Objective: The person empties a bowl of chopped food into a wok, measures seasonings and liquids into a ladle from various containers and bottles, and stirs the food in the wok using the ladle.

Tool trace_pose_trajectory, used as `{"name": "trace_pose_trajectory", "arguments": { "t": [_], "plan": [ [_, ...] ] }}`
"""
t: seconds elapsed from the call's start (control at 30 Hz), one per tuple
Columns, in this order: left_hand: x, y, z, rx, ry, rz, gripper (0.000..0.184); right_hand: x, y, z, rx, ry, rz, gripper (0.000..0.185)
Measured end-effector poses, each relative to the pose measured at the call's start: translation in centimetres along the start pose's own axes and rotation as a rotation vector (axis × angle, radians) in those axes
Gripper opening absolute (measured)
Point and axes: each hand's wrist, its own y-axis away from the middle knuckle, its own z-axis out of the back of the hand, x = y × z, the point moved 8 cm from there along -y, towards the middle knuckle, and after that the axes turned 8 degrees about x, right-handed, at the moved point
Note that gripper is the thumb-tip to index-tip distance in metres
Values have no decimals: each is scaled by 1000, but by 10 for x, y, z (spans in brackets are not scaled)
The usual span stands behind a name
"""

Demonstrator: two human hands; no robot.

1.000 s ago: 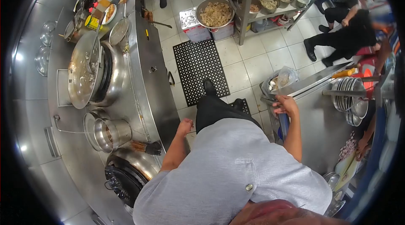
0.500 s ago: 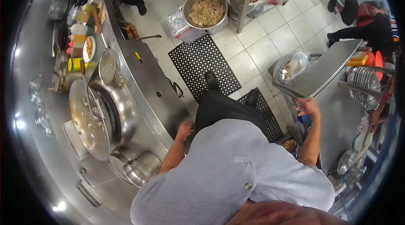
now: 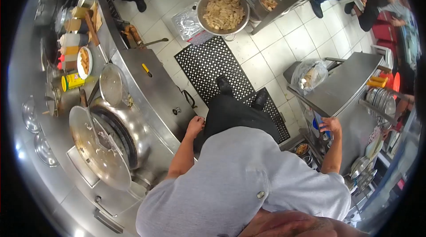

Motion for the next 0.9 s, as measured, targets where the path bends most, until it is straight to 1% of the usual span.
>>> {"name": "trace_pose_trajectory", "arguments": {
  "t": [0.07,0.1,0.13,0.17,0.23,0.27,0.3,0.33,0.37,0.4,0.43,0.47,0.5,0.53,0.57,0.63,0.67,0.7,0.73,0.8,0.83,0.9],
  "plan": [
    [4,10,12,-5,46,-3,26,-4,1,2,-58,-49,-103,39],
    [2,14,22,-21,23,7,26,-2,2,-1,-101,-51,-74,41],
    [-3,15,32,-35,-5,15,25,-1,-1,-4,-97,-51,-67,41],
    [-8,15,43,-34,-6,14,25,-2,-1,-1,-114,-40,-76,38],
    [-11,19,60,-53,65,19,23,-12,-1,-4,-143,-27,-110,36],
    [-14,26,63,-41,62,34,23,-17,-12,1,-271,306,-211,35],
    [-25,31,69,-95,139,-3,22,-10,-26,5,-393,643,-305,35],
    [-33,33,76,-152,216,-38,22,12,-47,-14,-483,763,-75,33],
    [-31,30,77,-142,293,-51,20,37,-68,-53,-563,877,161,32],
    [-30,30,76,-141,293,-44,20,63,-95,-90,-603,719,215,36],
    [-27,34,73,-153,353,-54,19,95,-140,-136,-493,917,240,37],
    [-24,40,71,-168,406,-62,19,150,-162,-198,-333,809,224,34],
    [-27,51,66,-200,392,-73,21,189,-199,-247,-375,852,447,32],
    [-23,66,61,-210,375,-63,21,231,-230,-295,-265,842,426,30],
    [-20,74,56,-221,365,-65,21,263,-276,-336,-257,827,663,29],
    [21,91,42,-284,413,-78,22,325,-337,-395,-230,936,611,27],
    [32,109,29,-284,388,-36,24,352,-348,-409,-253,788,628,25],
    [39,117,11,-284,371,-4,25,365,-378,-418,-334,806,529,24],
    [53,120,-13,-238,758,-42,24,373,-402,-424,-348,774,444,25],
    [95,129,-53,-226,900,52,22,374,-444,-433,-333,673,272,29],
    [118,133,-69,-236,842,115,22,377,-459,-439,-324,683,261,29],
    [155,132,-95,-229,703,222,21,369,-479,-439,-407,612,94,38]
  ]
}}
